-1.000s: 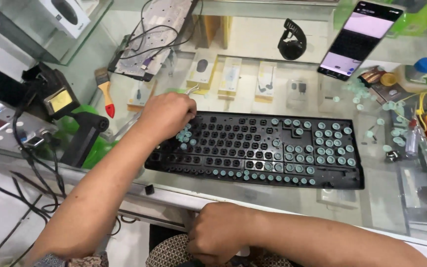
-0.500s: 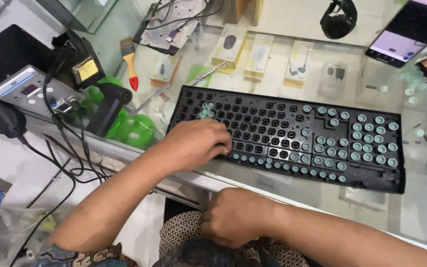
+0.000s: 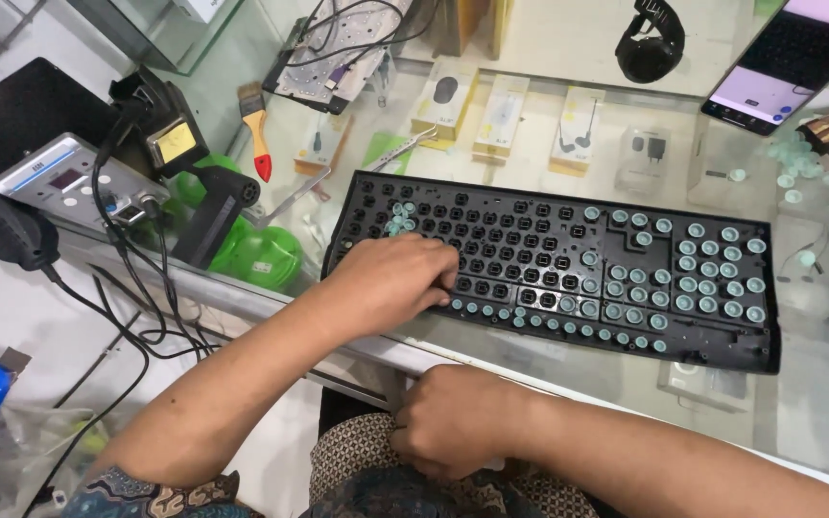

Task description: Assembling the internal components of a keyboard by manually placing rubber contact pads into the frame.

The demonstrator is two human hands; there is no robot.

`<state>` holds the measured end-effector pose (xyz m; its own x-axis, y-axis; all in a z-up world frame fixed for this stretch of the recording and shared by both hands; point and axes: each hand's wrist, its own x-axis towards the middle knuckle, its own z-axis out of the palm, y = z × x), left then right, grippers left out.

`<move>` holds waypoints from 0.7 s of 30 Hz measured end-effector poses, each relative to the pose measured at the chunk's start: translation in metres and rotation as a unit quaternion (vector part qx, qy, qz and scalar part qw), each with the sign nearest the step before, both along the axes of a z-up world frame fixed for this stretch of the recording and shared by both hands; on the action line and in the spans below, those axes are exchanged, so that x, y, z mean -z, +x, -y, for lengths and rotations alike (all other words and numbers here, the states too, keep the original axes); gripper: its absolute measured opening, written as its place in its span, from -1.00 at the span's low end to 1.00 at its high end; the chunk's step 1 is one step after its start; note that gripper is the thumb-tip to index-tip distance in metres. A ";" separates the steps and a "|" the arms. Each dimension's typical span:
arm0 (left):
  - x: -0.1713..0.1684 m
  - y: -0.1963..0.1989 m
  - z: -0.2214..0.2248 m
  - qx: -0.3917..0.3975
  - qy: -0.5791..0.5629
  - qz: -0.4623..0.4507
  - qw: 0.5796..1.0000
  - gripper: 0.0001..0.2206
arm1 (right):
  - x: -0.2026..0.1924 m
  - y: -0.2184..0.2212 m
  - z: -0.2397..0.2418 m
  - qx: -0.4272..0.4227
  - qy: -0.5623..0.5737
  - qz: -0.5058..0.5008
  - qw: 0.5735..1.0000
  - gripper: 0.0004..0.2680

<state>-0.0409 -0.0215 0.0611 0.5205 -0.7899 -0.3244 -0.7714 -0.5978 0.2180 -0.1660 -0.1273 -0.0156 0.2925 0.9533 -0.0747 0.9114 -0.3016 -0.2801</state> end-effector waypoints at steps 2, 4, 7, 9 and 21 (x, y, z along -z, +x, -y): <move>0.002 0.000 0.001 0.002 -0.002 0.000 1.000 -0.86 | 0.000 0.000 0.001 0.002 0.014 -0.001 1.000 -0.77; 0.006 0.004 -0.002 0.001 -0.004 0.001 1.000 -0.87 | 0.002 0.000 0.001 0.002 0.028 -0.001 1.000 -0.77; 0.008 0.016 -0.013 0.007 -0.088 -0.005 0.996 -0.94 | 0.008 -0.001 0.001 0.009 0.082 0.011 0.997 -0.79; -0.004 0.024 -0.020 -0.067 -0.169 0.000 0.983 -0.88 | 0.005 -0.001 0.001 0.013 0.071 -0.001 0.997 -0.79; 0.027 0.083 -0.032 -0.090 -0.137 0.149 0.975 -0.87 | 0.002 0.000 0.000 0.015 0.021 -0.017 1.000 -0.73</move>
<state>0.0424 0.0102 0.0336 0.6975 -0.7129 0.0719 -0.7128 -0.6801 0.1712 -0.1664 -0.1274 -0.0172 0.3182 0.9470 -0.0444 0.8920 -0.3150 -0.3241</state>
